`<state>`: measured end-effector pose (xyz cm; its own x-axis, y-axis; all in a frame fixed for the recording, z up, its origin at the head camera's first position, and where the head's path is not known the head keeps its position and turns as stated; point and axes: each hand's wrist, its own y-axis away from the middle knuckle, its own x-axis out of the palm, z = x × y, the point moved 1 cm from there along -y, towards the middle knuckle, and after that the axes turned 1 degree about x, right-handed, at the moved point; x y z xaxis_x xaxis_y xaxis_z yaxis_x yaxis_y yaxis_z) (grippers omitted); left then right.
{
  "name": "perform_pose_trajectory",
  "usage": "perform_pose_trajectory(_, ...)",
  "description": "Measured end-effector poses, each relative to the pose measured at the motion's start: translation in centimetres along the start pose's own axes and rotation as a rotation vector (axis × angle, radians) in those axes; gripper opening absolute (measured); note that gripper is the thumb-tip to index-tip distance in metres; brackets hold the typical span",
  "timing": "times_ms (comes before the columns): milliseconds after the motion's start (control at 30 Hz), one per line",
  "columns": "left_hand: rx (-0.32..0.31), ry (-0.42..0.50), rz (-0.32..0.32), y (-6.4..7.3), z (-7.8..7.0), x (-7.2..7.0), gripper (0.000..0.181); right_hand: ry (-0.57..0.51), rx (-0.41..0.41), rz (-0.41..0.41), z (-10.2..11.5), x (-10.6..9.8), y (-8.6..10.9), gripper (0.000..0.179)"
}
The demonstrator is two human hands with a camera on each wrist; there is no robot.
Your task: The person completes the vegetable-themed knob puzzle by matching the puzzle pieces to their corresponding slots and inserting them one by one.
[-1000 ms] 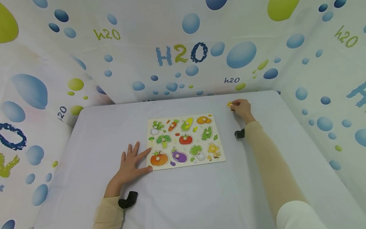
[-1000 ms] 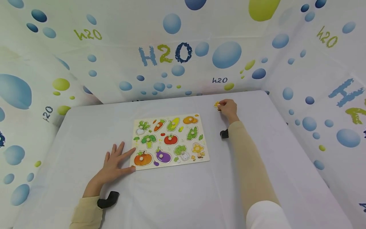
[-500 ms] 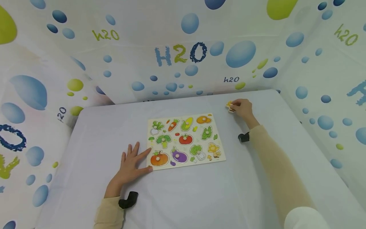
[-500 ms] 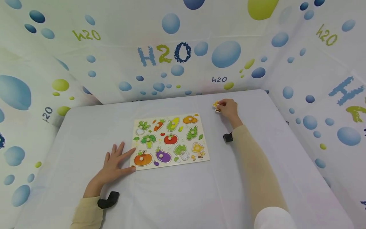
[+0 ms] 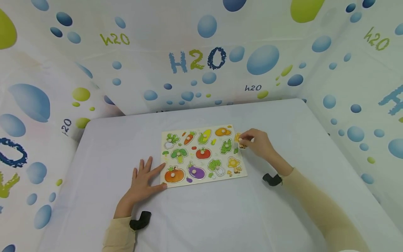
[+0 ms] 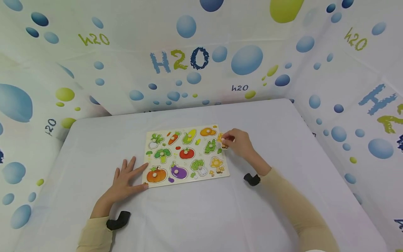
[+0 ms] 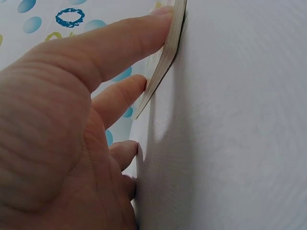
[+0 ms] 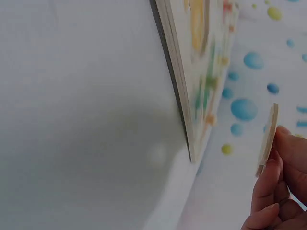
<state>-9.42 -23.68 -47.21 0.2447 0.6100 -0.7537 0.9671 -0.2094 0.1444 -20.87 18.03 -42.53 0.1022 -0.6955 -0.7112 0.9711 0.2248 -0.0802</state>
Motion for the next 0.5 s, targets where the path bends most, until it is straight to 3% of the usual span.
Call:
perform_pose_trajectory(233, 0.009, 0.003, -0.001, -0.1, 0.2, 0.2, 0.078, -0.013, 0.008, 0.089, 0.2, 2.3, 3.4, 0.010)
perform_pose_trajectory(500, 0.017, -0.007, -0.009, -0.2, 0.3, 0.3, 0.077, -0.023, 0.037, 0.141, 0.6, 3.5, 4.4, 0.009)
